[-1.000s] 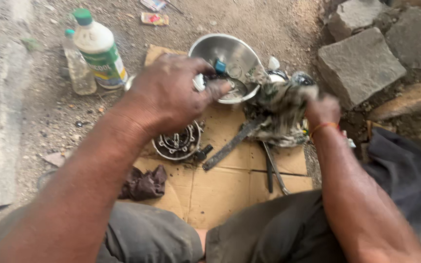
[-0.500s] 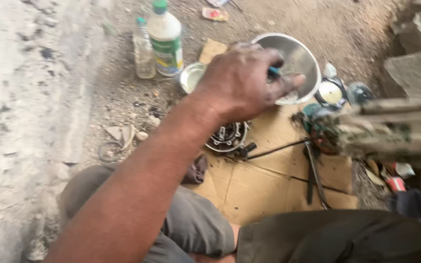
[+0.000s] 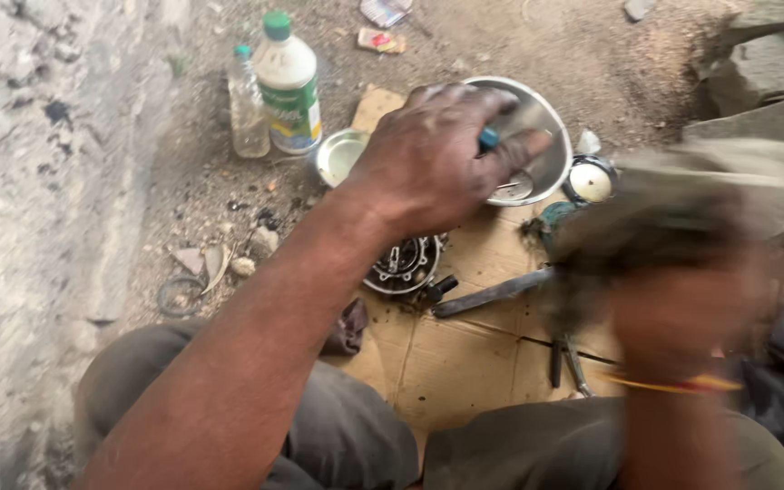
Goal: The person is repairing a mechanical component by hand, using a screwdriver and a metal scraper to disassemble it and a cloth to clean the internal parts.
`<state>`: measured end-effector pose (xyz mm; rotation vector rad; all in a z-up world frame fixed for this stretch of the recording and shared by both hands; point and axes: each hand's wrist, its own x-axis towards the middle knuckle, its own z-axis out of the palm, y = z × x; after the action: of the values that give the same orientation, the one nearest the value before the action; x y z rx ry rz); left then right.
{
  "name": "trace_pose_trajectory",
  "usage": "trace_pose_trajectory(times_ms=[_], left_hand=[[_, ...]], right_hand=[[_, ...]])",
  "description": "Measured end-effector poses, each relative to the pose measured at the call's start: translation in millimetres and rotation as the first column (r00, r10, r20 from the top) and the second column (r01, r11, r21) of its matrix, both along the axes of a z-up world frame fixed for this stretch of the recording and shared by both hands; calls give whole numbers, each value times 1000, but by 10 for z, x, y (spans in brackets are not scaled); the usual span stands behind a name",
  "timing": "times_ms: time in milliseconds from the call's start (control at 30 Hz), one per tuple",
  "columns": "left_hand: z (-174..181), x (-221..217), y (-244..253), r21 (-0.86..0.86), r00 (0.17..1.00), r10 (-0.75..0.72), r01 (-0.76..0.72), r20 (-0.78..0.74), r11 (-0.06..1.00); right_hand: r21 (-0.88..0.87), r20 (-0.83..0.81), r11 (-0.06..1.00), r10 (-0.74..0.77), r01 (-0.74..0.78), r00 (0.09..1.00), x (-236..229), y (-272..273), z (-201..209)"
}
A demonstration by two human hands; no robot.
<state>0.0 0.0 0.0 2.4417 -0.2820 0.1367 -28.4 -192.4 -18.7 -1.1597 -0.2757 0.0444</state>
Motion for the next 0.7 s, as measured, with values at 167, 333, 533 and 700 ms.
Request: trace_pose_trajectory(times_ms=[167, 333, 533, 700], left_hand=[[-107, -25, 107, -193, 990, 57, -31, 131, 981], [-322, -52, 250, -843, 999, -41, 24, 2, 537], [-728, 37, 217, -985, 988, 82, 119, 130, 125], [-740, 74, 410, -898, 941, 272, 65, 200, 436]], right_hand=[[-297, 348, 870, -285, 394, 893, -343, 495, -268], [620, -83, 785, 65, 0, 994, -420, 1104, -340], [-8, 292, 965, -247, 261, 924, -280, 1491, -414], [87, 207, 968, -247, 234, 947, -216, 1598, -560]])
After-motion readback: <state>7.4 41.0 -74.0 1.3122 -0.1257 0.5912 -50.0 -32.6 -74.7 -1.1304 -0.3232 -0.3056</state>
